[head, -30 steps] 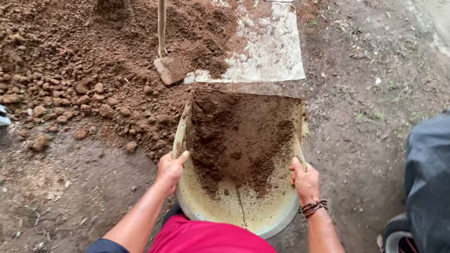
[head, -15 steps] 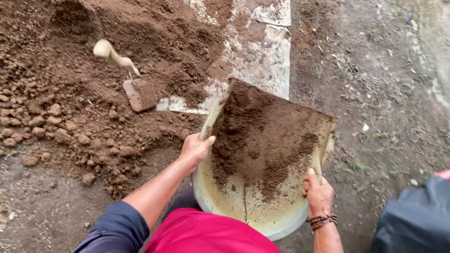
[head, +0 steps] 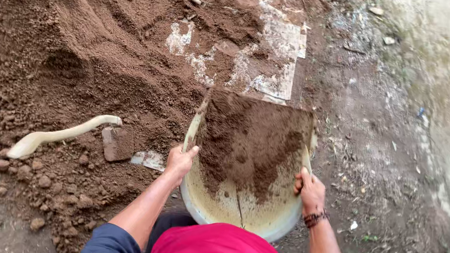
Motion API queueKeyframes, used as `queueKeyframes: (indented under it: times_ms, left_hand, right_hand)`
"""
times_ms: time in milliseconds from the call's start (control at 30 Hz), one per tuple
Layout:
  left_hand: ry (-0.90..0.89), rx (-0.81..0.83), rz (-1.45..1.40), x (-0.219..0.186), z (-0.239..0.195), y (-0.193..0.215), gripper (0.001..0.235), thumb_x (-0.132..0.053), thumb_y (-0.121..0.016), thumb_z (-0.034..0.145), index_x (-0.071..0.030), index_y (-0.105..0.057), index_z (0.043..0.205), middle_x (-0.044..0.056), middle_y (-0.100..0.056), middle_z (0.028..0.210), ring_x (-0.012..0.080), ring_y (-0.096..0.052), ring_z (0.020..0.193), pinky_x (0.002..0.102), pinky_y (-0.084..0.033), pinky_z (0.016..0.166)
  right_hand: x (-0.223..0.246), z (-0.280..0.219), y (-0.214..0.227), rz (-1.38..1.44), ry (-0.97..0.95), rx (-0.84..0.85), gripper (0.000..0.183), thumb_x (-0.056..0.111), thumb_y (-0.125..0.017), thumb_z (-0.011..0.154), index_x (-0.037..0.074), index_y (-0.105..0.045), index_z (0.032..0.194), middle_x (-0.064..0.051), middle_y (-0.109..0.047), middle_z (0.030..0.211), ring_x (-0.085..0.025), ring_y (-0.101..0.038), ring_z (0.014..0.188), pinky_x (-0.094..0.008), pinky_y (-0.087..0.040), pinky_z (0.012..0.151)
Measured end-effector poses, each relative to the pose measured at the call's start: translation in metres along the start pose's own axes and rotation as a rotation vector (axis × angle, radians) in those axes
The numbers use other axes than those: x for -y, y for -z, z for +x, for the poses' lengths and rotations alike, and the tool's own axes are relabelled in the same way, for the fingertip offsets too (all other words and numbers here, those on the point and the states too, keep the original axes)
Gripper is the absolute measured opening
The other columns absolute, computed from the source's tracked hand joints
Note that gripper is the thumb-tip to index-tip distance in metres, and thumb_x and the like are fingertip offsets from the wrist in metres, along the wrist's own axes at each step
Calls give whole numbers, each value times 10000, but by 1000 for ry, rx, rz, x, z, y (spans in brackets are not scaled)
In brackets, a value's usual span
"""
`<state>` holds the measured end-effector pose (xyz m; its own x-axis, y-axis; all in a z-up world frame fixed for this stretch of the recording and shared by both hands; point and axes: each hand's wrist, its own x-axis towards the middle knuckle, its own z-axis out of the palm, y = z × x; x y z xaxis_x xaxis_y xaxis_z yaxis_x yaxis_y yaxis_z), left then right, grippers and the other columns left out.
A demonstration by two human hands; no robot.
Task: The person uses a small hand hoe to scoop soil from a large pile into a white basin. They repeatedly fill the basin, carry it to a nearby spot, and dump the soil onto a growing pile before returning to refill the basin.
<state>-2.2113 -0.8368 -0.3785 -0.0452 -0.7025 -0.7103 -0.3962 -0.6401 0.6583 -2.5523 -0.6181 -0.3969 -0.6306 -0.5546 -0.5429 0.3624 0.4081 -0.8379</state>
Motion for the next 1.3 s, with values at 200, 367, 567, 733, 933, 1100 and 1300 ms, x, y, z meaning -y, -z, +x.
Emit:
queueKeyframes:
  times_ms: [200, 367, 567, 733, 933, 1100, 1300]
  left_hand:
    - [16, -206, -148, -31, 34, -42, 184, -271, -712, 898, -93, -705, 942, -9, -635, 738, 117, -558, 676, 347, -480, 639]
    - [92, -326, -256, -31, 106, -69, 252, -287, -733, 918, -46, -688, 858, 7, -578, 692, 133, -500, 614, 346, -413, 559]
    - [127, -342, -451, -76, 228, -106, 343, -357, -682, 968, -49, -655, 821, -1, -565, 662, 121, -495, 581, 310, -398, 529]
    - [239, -279, -435, -163, 298, -94, 355, -389, -599, 999, -82, -675, 838, 2, -588, 715, 132, -501, 635, 301, -404, 568]
    - [154, -418, -482, -242, 320, -54, 245, -287, -559, 1012, -85, -696, 992, 50, -638, 851, 166, -612, 815, 338, -527, 779]
    - [237, -555, -547, -265, 352, -39, 261, -254, -554, 1022, -32, -684, 1062, 63, -683, 915, 178, -642, 865, 370, -537, 815]
    - [342, -798, -727, -232, 453, -61, 251, -254, -593, 1025, -21, -679, 1064, 23, -681, 832, 139, -565, 734, 321, -480, 681]
  right_hand:
    - [99, 133, -42, -280, -54, 190, 359, 347, -627, 1004, 6, -661, 897, -29, -617, 680, -112, -564, 571, -270, -473, 542]
    - [136, 237, -94, -462, 10, 309, 353, 350, -612, 993, 11, -704, 960, -56, -715, 742, -97, -625, 593, -255, -500, 583]
    - [189, 374, -164, -552, -103, 346, 347, 330, -587, 1015, 14, -716, 1081, -85, -713, 776, -119, -591, 588, -274, -481, 581]
    - [253, 466, -236, -664, -82, 386, 364, 283, -597, 1012, -19, -655, 1207, -79, -731, 795, -124, -636, 587, -275, -524, 578]
    - [286, 537, -333, -648, -102, 524, 373, 254, -580, 1014, 8, -615, 1292, -83, -717, 775, -134, -618, 557, -282, -506, 550]
    - [278, 601, -418, -742, -151, 687, 361, 257, -575, 1021, 14, -641, 1280, -79, -712, 765, -133, -629, 560, -291, -518, 550]
    - [238, 717, -554, -980, -129, 947, 338, 247, -558, 1026, 31, -629, 1276, -103, -720, 747, -186, -669, 568, -359, -542, 561]
